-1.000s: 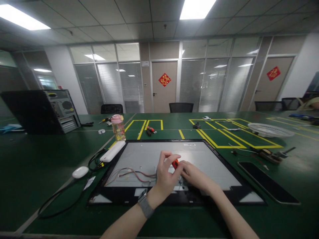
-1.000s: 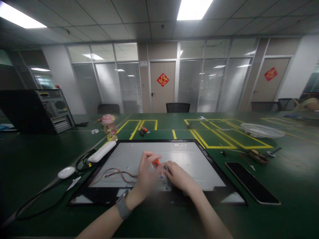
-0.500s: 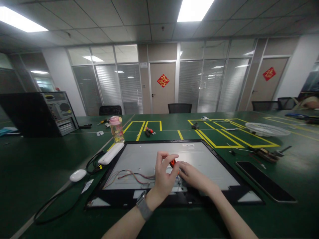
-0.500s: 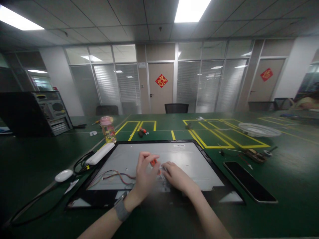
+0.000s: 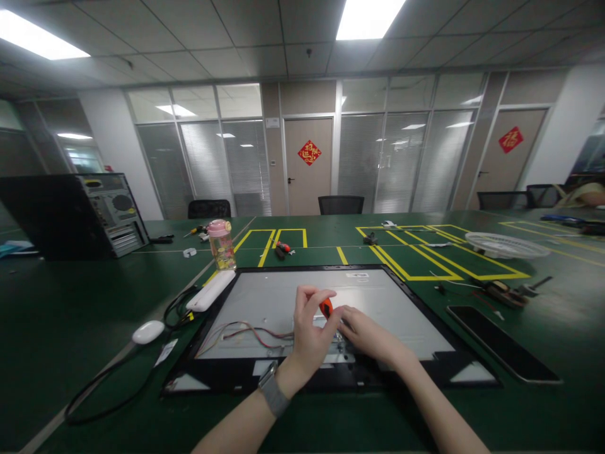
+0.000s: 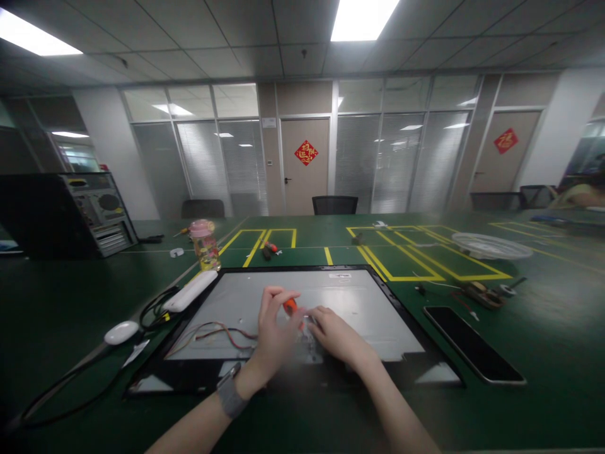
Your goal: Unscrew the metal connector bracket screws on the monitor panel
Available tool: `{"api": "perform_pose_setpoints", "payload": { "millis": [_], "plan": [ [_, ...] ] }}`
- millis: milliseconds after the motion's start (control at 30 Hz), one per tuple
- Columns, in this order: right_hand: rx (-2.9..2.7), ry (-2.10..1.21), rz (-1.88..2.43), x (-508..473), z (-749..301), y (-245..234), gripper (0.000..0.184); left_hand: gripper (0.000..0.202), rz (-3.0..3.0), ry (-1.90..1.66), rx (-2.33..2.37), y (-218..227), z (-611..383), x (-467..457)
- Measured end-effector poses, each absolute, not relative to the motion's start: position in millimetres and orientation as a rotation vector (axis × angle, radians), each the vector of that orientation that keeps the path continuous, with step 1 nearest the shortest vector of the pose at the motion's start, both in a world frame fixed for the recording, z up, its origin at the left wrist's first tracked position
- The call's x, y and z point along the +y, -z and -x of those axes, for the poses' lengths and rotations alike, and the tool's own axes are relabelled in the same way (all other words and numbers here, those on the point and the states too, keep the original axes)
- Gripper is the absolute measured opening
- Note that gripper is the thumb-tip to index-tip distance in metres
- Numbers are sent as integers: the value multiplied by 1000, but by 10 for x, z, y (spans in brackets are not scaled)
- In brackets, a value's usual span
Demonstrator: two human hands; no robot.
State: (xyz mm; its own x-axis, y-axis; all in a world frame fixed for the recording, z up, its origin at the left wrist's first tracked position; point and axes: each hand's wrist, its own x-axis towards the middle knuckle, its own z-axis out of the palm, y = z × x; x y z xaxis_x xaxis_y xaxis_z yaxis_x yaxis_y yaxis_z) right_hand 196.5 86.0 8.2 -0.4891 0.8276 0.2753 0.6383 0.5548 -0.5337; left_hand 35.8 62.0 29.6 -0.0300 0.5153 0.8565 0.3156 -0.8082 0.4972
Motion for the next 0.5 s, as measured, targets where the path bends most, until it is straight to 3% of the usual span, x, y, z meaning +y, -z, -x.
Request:
{"api": "perform_pose_setpoints", "payload": {
  "millis": [167,500],
  "plan": [
    [-2313,-470,1208,880,-1968,-63,22,34,-2033,-1896,862,-314,-351,610],
    [-2292,-484,1196,839,-1962,-98,24,19,-2088,-1980,896,-315,-354,632]
  ]
}}
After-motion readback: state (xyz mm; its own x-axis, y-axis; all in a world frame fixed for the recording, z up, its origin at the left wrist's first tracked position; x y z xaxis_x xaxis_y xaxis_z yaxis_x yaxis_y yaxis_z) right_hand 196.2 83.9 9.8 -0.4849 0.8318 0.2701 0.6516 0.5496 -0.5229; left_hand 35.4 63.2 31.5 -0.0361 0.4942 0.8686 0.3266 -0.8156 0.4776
